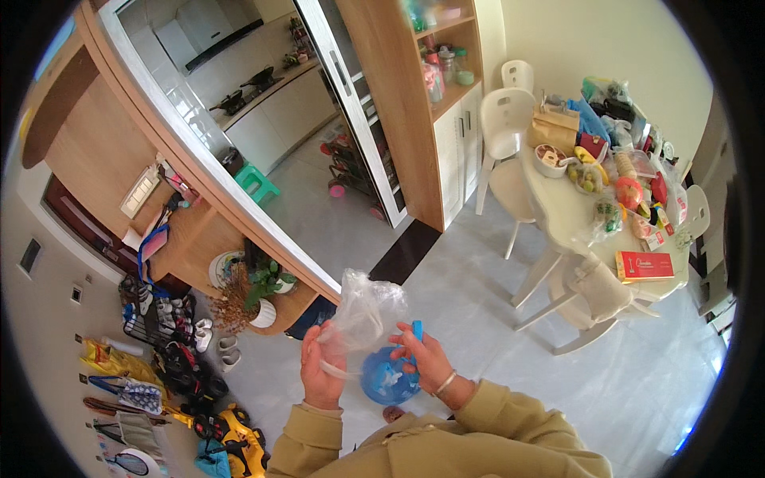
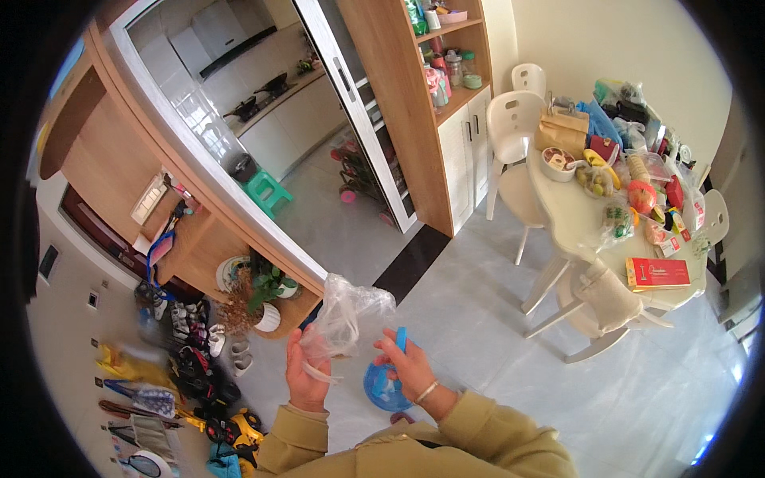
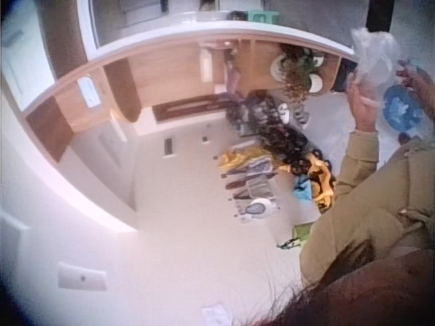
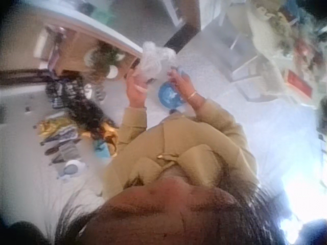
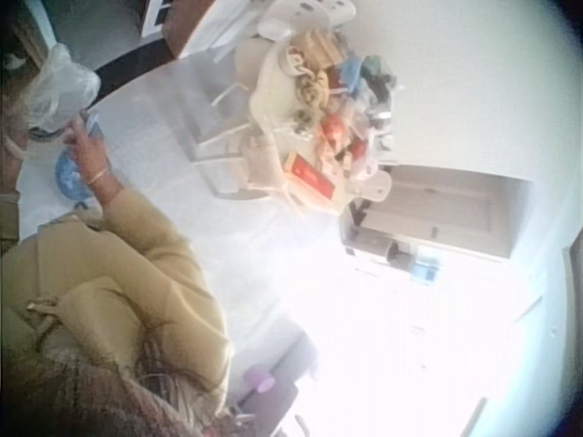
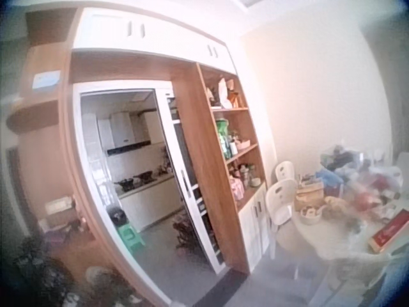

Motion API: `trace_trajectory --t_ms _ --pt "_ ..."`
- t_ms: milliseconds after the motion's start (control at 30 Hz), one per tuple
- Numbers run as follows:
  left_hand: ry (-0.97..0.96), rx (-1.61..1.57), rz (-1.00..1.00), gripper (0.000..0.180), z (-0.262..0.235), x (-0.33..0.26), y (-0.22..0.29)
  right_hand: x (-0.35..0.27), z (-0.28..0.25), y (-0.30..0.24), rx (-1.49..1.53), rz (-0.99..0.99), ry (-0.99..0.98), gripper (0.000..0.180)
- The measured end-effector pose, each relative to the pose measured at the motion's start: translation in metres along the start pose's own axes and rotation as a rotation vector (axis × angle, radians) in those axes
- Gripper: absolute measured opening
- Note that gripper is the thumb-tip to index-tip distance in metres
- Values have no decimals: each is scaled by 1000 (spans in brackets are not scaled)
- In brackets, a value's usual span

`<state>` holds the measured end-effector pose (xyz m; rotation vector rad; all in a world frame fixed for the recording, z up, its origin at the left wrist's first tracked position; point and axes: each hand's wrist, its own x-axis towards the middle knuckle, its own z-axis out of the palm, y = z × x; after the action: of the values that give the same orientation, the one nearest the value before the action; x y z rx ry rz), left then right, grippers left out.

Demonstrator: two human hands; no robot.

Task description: The person removes a plastic wrap from a large water bottle, attaches a blue carrying handle, and places the bottle on the floor. They then pick up a dustpan and broom, briefly handle a cloth, and return to the bottle to attach a pump dispenser. The sequence ends with the person holding the handle and pump components.

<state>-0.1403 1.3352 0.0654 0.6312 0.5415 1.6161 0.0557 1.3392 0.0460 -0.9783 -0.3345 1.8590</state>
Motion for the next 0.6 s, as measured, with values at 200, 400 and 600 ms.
trace_trajectory --t_ms 200,400,600 --pt "-21 298 -215 37 -9 -20 3 14 2 -2 94 92 -296 35" --pt "-101 386 -335 58 -8 -2 18 0 9 3 -353 -260 -229 31" --pt "-137 824 -287 39 8 -13 -31 5 8 27 -967 -609 -329 30"
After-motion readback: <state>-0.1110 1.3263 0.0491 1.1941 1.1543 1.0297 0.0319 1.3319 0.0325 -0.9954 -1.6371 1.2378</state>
